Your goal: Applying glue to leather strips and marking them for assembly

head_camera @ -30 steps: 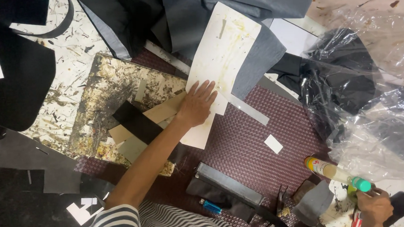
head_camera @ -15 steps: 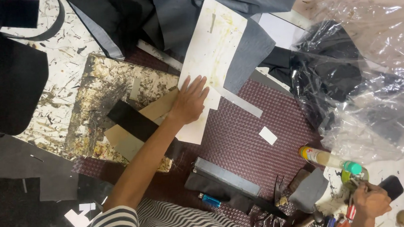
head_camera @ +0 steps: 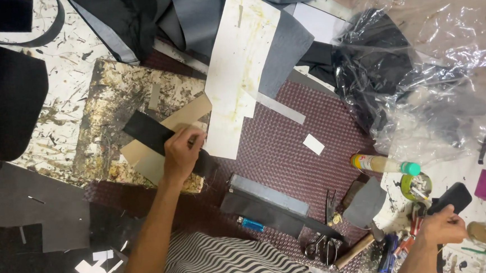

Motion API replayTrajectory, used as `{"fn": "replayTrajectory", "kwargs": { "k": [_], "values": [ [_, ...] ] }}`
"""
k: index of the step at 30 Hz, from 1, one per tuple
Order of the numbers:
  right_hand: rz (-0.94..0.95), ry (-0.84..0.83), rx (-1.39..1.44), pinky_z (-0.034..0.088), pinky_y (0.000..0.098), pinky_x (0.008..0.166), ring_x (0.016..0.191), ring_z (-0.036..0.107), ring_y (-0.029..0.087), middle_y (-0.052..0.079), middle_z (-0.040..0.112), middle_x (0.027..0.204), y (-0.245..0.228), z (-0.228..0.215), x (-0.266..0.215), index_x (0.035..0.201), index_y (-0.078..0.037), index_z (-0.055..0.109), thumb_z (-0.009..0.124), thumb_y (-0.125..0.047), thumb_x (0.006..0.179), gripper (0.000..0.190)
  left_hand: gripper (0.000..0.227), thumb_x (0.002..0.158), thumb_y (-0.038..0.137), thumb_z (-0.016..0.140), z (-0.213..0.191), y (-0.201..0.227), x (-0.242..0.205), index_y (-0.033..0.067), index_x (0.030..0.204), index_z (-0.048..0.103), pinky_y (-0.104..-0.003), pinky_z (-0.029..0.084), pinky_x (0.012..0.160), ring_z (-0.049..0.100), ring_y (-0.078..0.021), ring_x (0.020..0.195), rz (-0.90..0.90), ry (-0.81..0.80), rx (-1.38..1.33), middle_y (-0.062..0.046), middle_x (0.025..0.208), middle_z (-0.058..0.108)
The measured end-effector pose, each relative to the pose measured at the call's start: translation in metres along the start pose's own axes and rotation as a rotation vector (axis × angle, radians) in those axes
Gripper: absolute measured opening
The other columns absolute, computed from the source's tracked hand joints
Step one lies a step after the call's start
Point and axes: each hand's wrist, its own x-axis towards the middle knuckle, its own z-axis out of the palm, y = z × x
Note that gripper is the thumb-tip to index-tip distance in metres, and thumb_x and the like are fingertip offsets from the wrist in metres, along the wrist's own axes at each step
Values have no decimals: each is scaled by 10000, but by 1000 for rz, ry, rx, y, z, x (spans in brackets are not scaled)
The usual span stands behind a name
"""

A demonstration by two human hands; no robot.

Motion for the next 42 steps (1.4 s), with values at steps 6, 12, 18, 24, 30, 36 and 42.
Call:
{"fn": "replayTrajectory", "kwargs": {
  "k": [6, 12, 18, 24, 30, 36, 42],
  "values": [
    [109, 20, 79, 493, 385, 671, 770, 507, 208, 74, 516, 917, -59, -7, -25, 843, -103, 531, 528, 162, 679, 312, 291, 1048, 260, 602, -26, 6, -34, -3, 1020, 721, -406, 587, 608, 714, -239, 683, -234, 16, -29, -120, 817, 743],
    [199, -349, 717, 612, 291, 684, 767, 697, 214, 173, 702, 928, -256, -65, -152, 1111, -1, 644, 596, -15, 991, 129, 486, 890, -187, 421, -57, -13, -41, -36, 1304, 627, -455, 595, 930, 688, -366, 1110, -212, 50, -219, -222, 1200, 689],
    [-161, -1070, 677, 485, 499, 1040, 1220, 632, 417, 211, 688, 1238, -444, -105, -301, 1148, -20, 723, 629, 78, 816, 359, 389, 926, -152, 502, -96, -45, -29, 41, 1211, 683, -413, 587, 886, 690, -325, 1079, -163, 22, -162, -118, 1182, 688],
    [-144, -1329, 656, 487, 542, 1041, 1200, 633, 440, 239, 670, 1269, -516, -119, -347, 1380, -17, 589, 666, -192, 957, 465, 338, 937, -75, 625, -124, -96, -19, 6, 1265, 622, -512, 548, 922, 633, -411, 1136, -83, -31, 40, -176, 1261, 588],
    [-175, -1305, 648, 462, 552, 1077, 1251, 595, 448, 232, 616, 1335, -524, -120, -370, 1408, -23, 549, 706, -239, 938, 540, 569, 862, 112, 874, -134, -131, -17, -39, 1326, 582, -547, 523, 931, 619, -450, 1100, -80, -124, 165, -225, 1272, 542],
    [-145, -1173, 671, 522, 473, 1013, 1165, 668, 375, 190, 694, 1232, -515, -124, -400, 1322, -15, 620, 672, -207, 955, 418, 580, 867, -47, 900, -130, -135, -2, -113, 1335, 563, -384, 623, 686, 691, -350, 871, -225, -218, 65, -276, 1222, 507],
    [-185, -988, 686, 536, 432, 948, 1073, 664, 320, 170, 693, 1150, -514, -128, -414, 1060, -5, 711, 656, -161, 992, 179, 159, 982, -75, 803, -135, -139, -3, -72, 1135, 761, -377, 560, 582, 648, -256, 745, -117, -316, 179, -236, 1100, 629]
  ]
}}
